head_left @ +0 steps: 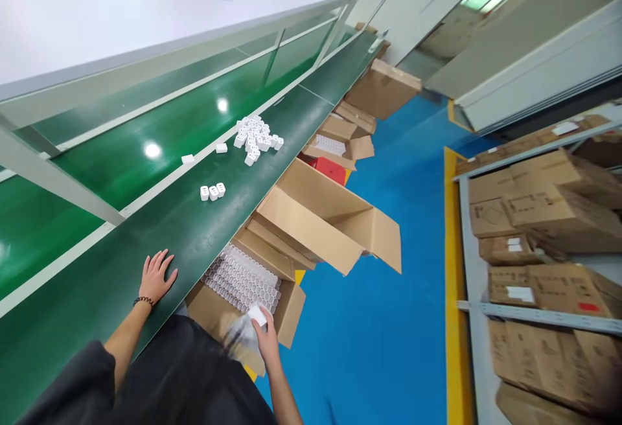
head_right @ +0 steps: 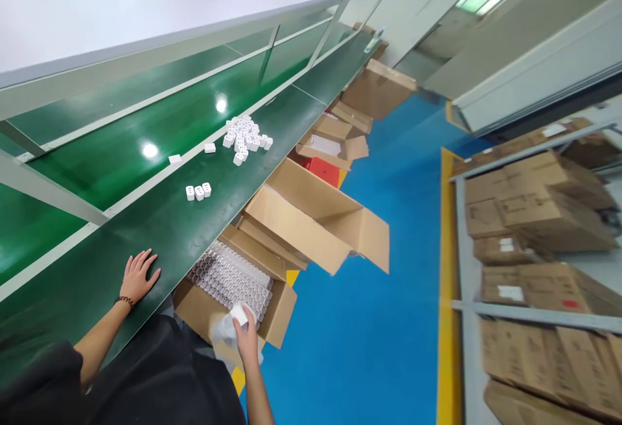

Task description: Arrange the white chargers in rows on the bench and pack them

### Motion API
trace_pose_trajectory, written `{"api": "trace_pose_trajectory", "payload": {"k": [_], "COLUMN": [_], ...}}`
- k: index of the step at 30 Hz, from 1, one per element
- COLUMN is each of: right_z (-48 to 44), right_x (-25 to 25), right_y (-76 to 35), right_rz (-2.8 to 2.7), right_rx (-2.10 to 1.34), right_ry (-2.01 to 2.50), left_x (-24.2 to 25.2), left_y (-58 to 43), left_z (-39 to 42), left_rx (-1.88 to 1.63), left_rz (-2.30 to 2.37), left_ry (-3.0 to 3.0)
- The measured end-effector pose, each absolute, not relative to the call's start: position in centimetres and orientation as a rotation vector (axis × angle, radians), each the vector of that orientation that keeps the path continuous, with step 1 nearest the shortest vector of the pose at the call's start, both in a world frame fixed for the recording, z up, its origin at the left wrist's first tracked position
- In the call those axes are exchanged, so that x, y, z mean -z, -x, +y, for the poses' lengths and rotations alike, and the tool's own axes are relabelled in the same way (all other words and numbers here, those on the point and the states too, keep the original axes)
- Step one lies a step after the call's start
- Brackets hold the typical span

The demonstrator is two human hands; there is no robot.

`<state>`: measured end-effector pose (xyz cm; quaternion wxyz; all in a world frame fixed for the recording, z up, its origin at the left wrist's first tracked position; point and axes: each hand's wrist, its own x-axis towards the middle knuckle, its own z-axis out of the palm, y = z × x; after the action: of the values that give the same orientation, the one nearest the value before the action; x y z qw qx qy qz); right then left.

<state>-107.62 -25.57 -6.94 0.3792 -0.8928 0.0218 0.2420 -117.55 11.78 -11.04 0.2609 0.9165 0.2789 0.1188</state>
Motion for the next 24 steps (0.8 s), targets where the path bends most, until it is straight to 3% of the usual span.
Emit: {"api": "trace_pose_trajectory", "payload": {"k": [6,12,16,20,24], "right_z": [-14.5,-2.5,1.2,1.3,0.8], "right_x": [4.7,5.3,7.3,8.8,9.2], "right_y": [92.4,76.2,70.9,70.0,69.8], "right_rz": [-0.213,-0.227,-0.192,-0.198,-0.256], "right_rx": [-0.335,-0.074,0.036,0.095,0.114], "right_ry": [2.322,2.442,2.541,2.623,2.696], "left_x": [8.9,7.2,8.5,9.7,7.7], "left_y": [111.8,92.8,82.0,81.1,84.9], "left_z": [17.4,29.1,32.4,31.5,30.7], "left_rx": [-0.426,-0.585,-0.499,-0.315,-0.079], "left_rz": [0.856,0.825,0.707,0.443,0.144], "left_ry": [-2.467,-2.453,-2.47,-2.492,-2.448]}}
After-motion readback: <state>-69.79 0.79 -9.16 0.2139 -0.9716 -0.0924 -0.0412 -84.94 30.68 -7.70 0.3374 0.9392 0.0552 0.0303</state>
